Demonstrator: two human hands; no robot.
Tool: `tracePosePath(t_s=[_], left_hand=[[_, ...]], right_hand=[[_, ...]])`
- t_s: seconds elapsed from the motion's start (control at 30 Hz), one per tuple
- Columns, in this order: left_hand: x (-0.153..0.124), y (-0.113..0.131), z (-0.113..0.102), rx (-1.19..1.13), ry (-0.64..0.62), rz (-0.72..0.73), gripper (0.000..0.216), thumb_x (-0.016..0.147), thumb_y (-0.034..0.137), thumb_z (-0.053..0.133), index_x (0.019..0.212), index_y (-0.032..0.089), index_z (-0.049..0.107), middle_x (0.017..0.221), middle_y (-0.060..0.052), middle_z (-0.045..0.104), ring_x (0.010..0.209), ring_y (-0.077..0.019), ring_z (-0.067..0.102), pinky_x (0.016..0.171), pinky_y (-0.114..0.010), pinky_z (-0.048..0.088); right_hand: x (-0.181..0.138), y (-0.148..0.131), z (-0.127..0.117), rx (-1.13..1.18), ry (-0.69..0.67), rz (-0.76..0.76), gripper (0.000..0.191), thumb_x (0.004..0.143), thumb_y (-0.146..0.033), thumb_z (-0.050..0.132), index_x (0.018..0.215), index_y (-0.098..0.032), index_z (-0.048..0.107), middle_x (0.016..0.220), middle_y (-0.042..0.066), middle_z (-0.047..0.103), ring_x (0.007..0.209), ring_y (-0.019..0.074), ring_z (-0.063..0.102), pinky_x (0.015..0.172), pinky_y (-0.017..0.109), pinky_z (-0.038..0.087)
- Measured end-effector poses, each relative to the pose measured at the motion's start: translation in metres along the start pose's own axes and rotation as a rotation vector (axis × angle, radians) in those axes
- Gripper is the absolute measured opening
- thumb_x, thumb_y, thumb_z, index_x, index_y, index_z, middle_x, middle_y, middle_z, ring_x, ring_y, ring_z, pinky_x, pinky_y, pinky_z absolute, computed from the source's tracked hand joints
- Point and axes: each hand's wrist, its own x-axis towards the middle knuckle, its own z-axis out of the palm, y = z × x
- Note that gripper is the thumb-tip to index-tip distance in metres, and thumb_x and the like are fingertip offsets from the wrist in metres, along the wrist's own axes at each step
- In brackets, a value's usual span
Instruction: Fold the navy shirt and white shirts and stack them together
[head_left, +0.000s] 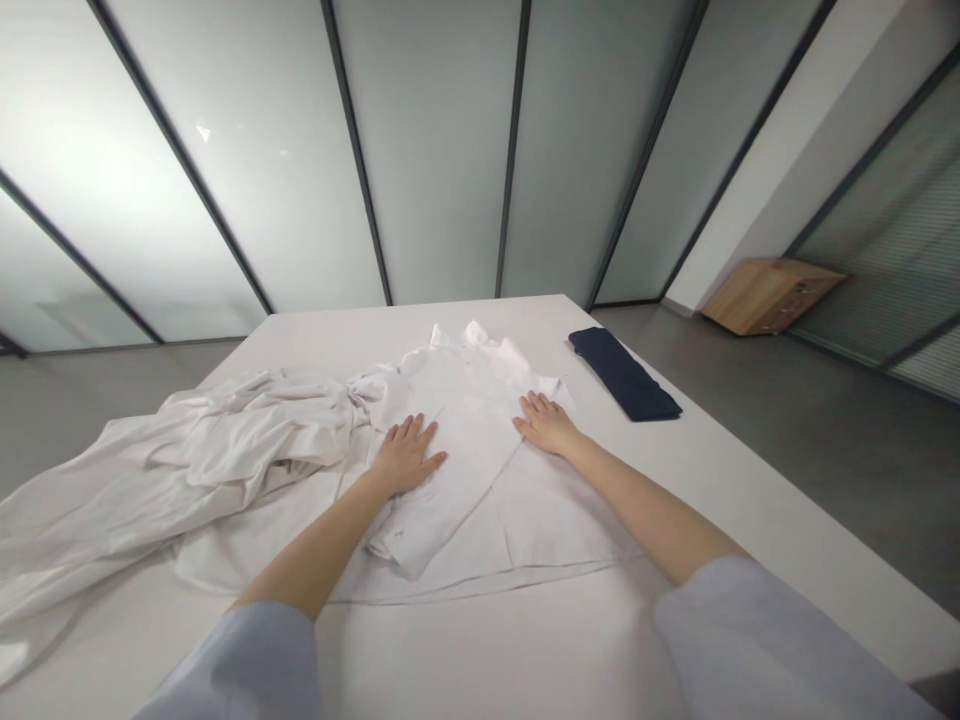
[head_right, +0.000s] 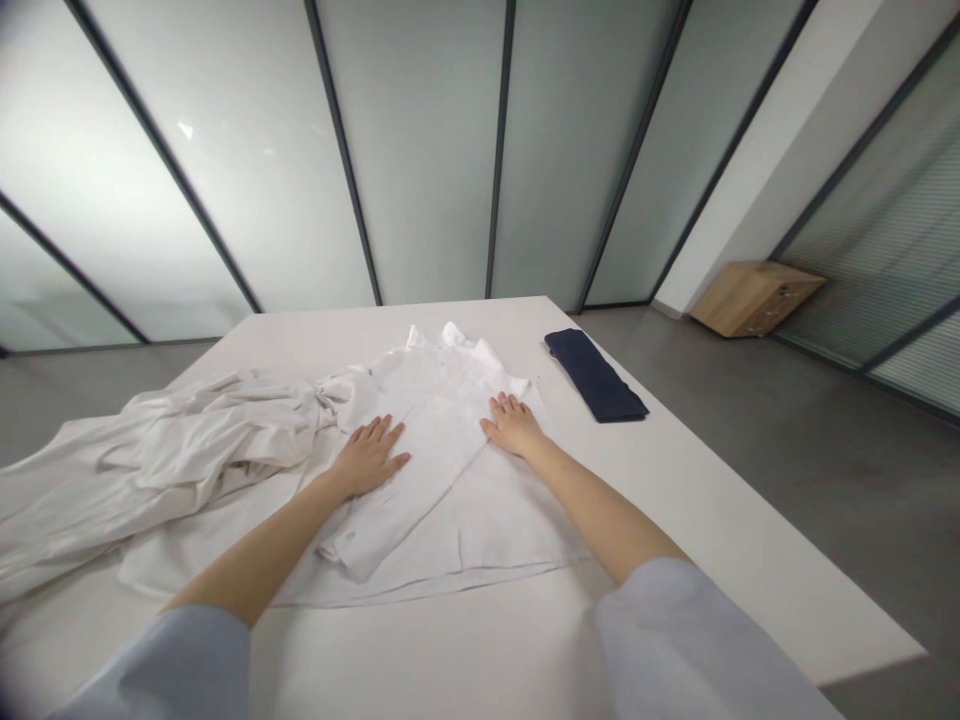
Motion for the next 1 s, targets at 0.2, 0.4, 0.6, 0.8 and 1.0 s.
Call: tracePosePath(t_s=[0.2,0.4,0.6,0.8,1.0], left_hand=[[0.002,0.007,-0.035,0.029,-0.042,-0.103,0.050,0.092,0.057,0.036,0.108,0.020,0.065,0.098,-0.012,0.070,0.097,-0.0279,0.064,0.089,-0.040,0.043],[0.012,0.008,-0.020,0.047,0.156,-0.013,0.036,0.089,0.041,0.049,0.117,0.020,0.059,0.123,-0.013,0.060,0.117,-0.0294,0.053,0.099,-0.042,0.038],[0.009,0.006,-0.003,-0.072,0.151,-0.007,0.034,0.091,0.035,0.048,0.119,0.019,0.057,0.127,-0.012,0.057,0.120,-0.0277,0.051,0.101,-0.042,0.040],[0.009,0.005,-0.005,-0.109,0.156,-0.005,0.034,0.089,0.034,0.051,0.118,0.017,0.058,0.128,-0.012,0.057,0.120,-0.0278,0.051,0.102,-0.043,0.040],[0.009,0.003,-0.002,-0.116,0.171,-0.001,0.033,0.089,0.035,0.053,0.117,0.019,0.059,0.127,-0.011,0.059,0.119,-0.0271,0.052,0.101,-0.043,0.042]], right_hand=[[-0.015,0.002,-0.028,-0.063,-0.003,-0.119,0.039,0.091,-0.046,0.049,0.114,-0.019,0.066,0.122,0.014,0.066,0.115,0.0289,0.059,0.101,0.039,0.038],[0.023,0.014,-0.045,0.032,0.126,0.056,0.028,0.089,-0.033,0.049,0.106,-0.022,0.068,0.112,0.009,0.069,0.102,0.0235,0.063,0.085,0.030,0.044],[0.086,0.025,-0.036,0.218,0.148,0.245,0.037,0.087,-0.028,0.051,0.122,-0.019,0.060,0.121,0.009,0.066,0.108,0.0229,0.061,0.086,0.030,0.046],[0.125,0.026,-0.029,0.212,0.089,0.347,0.037,0.091,-0.039,0.049,0.115,-0.016,0.066,0.116,0.014,0.068,0.108,0.0267,0.062,0.082,0.032,0.047],[0.138,0.029,-0.024,0.183,0.088,0.388,0.030,0.094,-0.028,0.044,0.108,-0.017,0.067,0.114,0.013,0.069,0.105,0.0231,0.063,0.081,0.029,0.046]])
